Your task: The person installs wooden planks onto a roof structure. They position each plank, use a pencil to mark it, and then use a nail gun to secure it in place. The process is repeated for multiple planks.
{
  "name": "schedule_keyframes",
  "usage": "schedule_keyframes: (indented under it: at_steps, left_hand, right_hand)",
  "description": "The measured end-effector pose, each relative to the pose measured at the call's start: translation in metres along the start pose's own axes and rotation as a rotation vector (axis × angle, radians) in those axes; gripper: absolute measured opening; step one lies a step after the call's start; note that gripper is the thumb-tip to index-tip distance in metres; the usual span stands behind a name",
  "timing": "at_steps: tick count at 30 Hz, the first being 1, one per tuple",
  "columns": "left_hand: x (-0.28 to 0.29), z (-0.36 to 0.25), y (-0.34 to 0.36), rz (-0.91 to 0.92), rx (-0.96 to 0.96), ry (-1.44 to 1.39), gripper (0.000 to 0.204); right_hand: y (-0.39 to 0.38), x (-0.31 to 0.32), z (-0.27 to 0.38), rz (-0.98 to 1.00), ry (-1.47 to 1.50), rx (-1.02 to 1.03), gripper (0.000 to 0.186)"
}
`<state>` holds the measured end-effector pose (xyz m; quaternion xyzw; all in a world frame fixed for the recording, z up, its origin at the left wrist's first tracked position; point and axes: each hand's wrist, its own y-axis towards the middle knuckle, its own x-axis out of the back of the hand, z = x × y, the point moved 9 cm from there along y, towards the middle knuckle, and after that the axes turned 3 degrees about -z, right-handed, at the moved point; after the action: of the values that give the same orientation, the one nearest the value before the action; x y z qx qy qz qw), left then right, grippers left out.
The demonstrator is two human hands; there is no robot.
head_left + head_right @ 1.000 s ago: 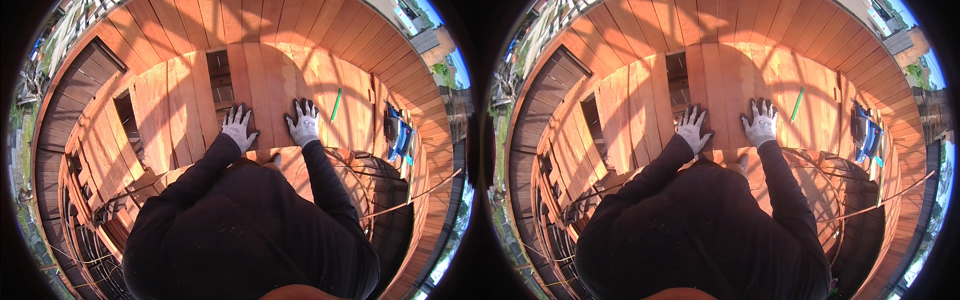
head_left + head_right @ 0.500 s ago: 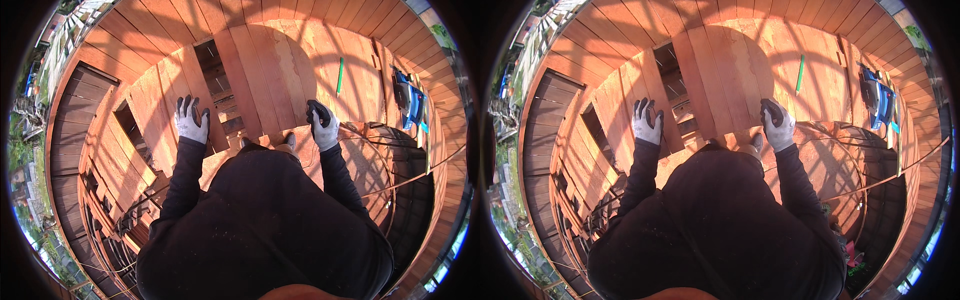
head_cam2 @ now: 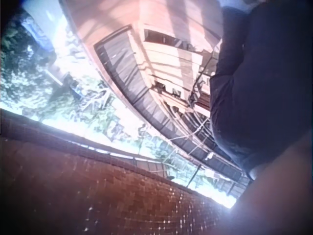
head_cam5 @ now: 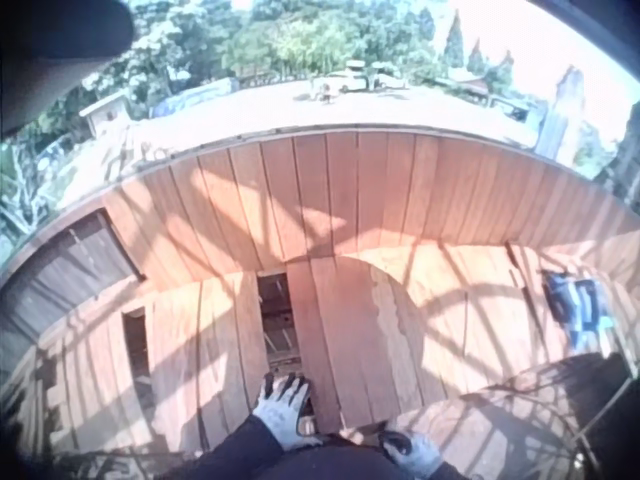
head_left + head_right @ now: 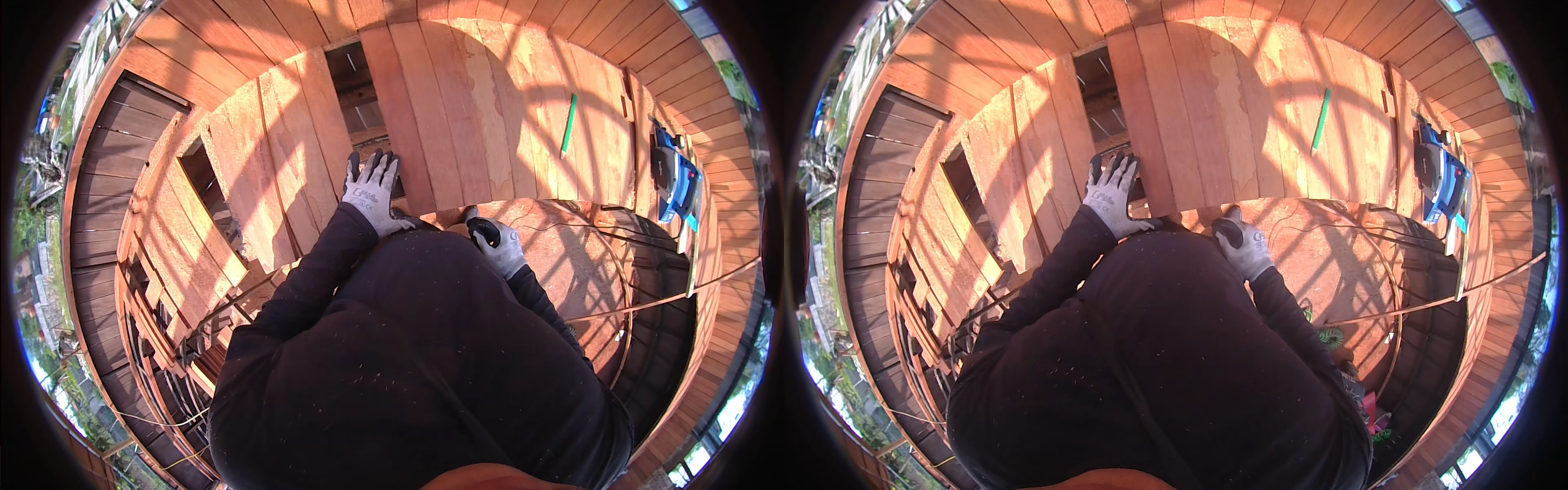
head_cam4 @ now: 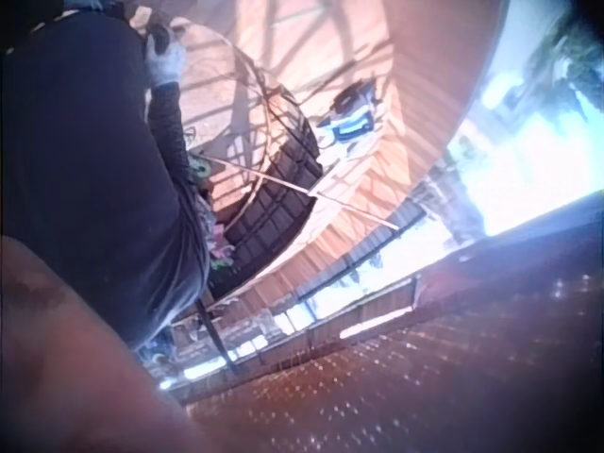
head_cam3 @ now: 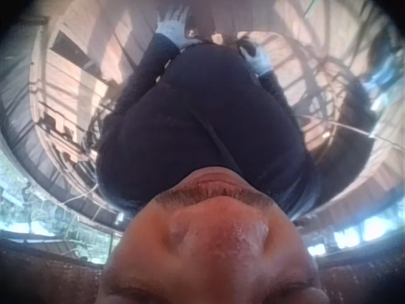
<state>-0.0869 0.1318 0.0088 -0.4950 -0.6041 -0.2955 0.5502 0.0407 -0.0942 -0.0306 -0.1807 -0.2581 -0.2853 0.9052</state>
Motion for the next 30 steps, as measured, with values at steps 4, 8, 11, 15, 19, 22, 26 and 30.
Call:
schedule_keyframes:
  at_steps: [4,8,11,15,19,22,26,30]
  left_hand:
    - [-0.002,0.001,0.004,0.011,0.003,-0.056,0.116]
    - [-0.003,0.003,0.003,-0.009,-0.029,-0.084,0.115]
    - [-0.002,0.003,0.004,-0.011,-0.034,-0.082,0.114]
    - [-0.001,0.003,0.004,0.012,-0.021,-0.064,0.114]
    - [0.0,0.002,0.003,0.016,-0.019,-0.092,0.113]
    - [0.004,0.003,0.003,-0.032,-0.038,-0.116,0.106]
    - [0.027,0.028,0.012,-0.188,0.015,-0.388,0.083]
    - [0.037,0.068,0.049,-0.519,0.092,-0.927,0.046]
  right_hand:
    - [-0.002,-0.001,-0.018,0.006,-0.044,-0.07,0.026]
    - [-0.002,-0.003,-0.023,0.003,-0.01,-0.071,0.029]
    - [0.001,-0.013,-0.037,0.038,-0.104,-0.12,0.03]
    - [0.014,-0.025,-0.021,0.118,-0.07,-0.077,0.035]
    - [0.024,-0.037,-0.03,0.154,-0.165,-0.033,0.041]
    - [0.029,-0.038,-0.035,0.185,-0.172,-0.054,0.043]
    - [0.021,-0.022,-0.035,0.131,-0.15,-0.098,0.04]
    - [0.006,0.001,-0.04,0.014,-0.086,-0.087,0.029]
